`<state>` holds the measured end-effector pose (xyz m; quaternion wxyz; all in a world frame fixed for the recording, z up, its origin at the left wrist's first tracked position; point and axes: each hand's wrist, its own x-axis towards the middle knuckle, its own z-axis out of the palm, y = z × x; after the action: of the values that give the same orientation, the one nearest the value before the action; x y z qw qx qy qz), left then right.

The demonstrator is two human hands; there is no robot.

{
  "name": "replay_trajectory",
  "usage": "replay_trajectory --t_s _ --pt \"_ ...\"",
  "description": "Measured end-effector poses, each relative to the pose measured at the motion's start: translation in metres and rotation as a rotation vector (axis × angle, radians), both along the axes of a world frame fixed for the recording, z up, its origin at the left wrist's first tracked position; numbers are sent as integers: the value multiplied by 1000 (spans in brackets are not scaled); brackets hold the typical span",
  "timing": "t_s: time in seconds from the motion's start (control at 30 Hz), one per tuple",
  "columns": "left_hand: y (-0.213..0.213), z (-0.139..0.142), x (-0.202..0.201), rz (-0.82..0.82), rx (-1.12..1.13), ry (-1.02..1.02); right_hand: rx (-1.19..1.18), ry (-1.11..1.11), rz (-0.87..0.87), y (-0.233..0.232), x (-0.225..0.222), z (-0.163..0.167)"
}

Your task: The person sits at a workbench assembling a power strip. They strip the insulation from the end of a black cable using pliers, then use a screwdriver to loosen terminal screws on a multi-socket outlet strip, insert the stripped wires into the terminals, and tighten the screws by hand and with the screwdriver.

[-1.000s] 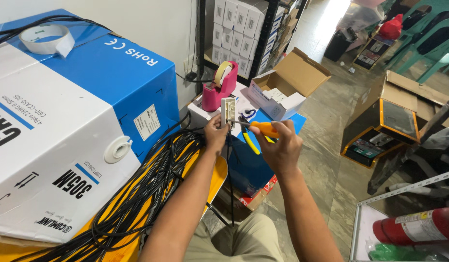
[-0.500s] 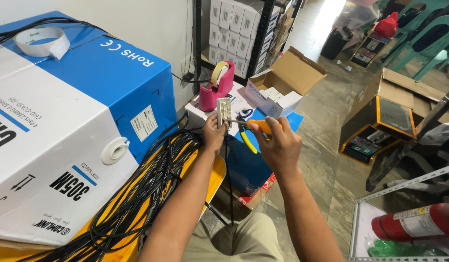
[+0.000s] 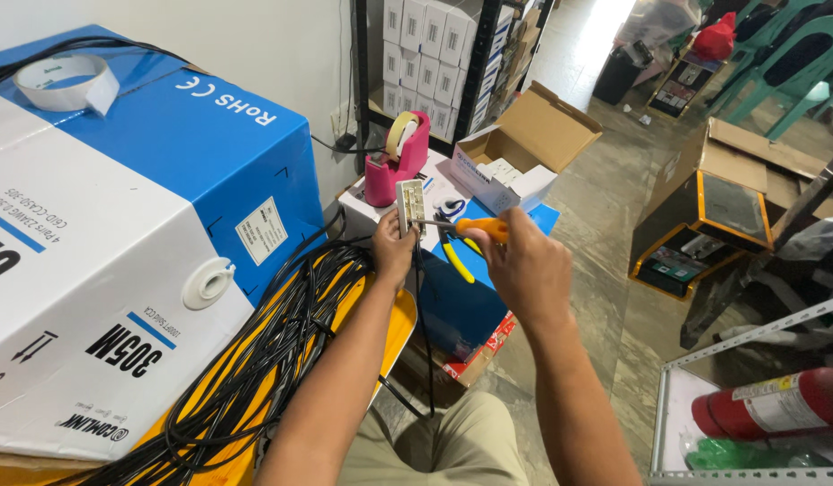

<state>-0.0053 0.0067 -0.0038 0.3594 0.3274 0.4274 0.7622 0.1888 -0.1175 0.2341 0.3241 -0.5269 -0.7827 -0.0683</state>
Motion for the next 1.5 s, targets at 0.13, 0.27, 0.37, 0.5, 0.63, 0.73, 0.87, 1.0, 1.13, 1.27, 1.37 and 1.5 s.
replay_trajectory --t_s 0.13,0.27,0.37,0.5,0.63,0.73,0.87,1.0,1.13,1.27,1.37,1.5 --pt "3 2 1 22 -1 44 173 211 435 0 11 8" --pt "4 2 -1 20 5 66 60 176 260 6 1 2" --pt "4 1 -1 14 31 47 164 136 189 13 -5 -4" --pt "6 2 0 19 34 22 347 314 564 22 -5 -12" --pt "6 2 0 -9 24 -37 230 469 597 46 -14 -29" --pt "4 2 -1 -5 -2 -69 227 592 500 65 -21 -42" --pt "0 5 0 15 -33 -35 246 614 573 75 -22 -48" --pt "-3 7 0 27 -57 -10 221 653 681 78 -19 -42" --pt "-5 6 1 5 39 -56 289 627 407 77 -16 -42" --pt "-3 4 -1 43 94 -46 335 632 479 66 -12 -53" --pt "0 4 -1 65 117 -12 304 727 617 58 -11 -64" --pt "0 3 -2 75 116 12 321 772 406 55 -11 -75"
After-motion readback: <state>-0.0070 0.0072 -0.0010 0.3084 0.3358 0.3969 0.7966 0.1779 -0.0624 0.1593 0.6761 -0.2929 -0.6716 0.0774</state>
